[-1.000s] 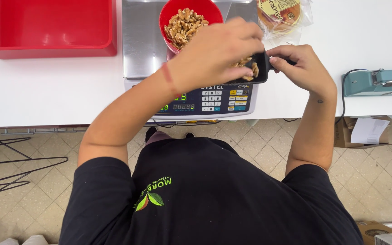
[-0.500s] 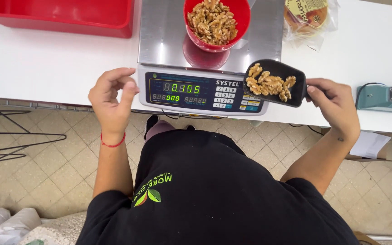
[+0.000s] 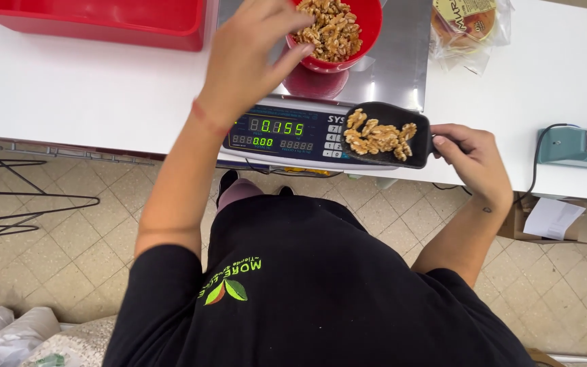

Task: Measuring and weighing walnuts from a bulk bag into a bowl using a scoop and a digital scale at a service counter.

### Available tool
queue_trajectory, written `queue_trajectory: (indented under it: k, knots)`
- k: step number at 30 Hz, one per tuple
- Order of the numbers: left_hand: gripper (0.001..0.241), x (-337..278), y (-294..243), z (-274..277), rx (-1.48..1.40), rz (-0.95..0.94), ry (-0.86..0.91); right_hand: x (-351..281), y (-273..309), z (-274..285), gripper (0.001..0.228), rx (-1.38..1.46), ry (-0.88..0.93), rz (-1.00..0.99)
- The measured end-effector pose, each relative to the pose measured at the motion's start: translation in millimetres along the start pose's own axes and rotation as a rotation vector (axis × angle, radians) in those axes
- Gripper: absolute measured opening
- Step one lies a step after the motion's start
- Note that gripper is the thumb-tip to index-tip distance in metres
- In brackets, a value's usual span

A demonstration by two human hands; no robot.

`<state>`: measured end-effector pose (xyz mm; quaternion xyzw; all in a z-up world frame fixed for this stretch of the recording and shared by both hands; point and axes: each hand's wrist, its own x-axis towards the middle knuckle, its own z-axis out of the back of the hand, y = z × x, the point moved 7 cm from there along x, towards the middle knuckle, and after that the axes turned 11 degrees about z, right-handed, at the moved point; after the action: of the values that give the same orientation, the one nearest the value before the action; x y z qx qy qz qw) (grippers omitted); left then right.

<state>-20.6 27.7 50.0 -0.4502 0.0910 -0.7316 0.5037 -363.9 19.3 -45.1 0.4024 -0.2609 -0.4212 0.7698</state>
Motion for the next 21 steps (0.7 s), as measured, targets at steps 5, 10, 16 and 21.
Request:
queue_trajectory:
  k: [5, 10, 16, 21]
  knots:
    - [0.038, 36.1, 28.7, -35.3, 0.253, 0.111, 0.097, -14.7, -4.5, -1.6, 0.028, -0.031, -0.031, -0.012]
    - [0.099, 15.1, 47.5, -38.5, 0.049, 0.226, 0.255, -54.0, -51.8, 11.3, 0.023, 0.131, -0.307, -0.121]
    - [0.130, 0.8, 64.4, -64.2, 0.029, 0.379, 0.312, -89.4, -105.8, 26.4, 0.030, 0.040, -0.635, -0.223]
    - [0.132, -0.3, 67.1, -65.7, -0.009, 0.357, 0.258, -73.5, -102.1, 4.9, 0.042, -0.110, -0.589, -0.413]
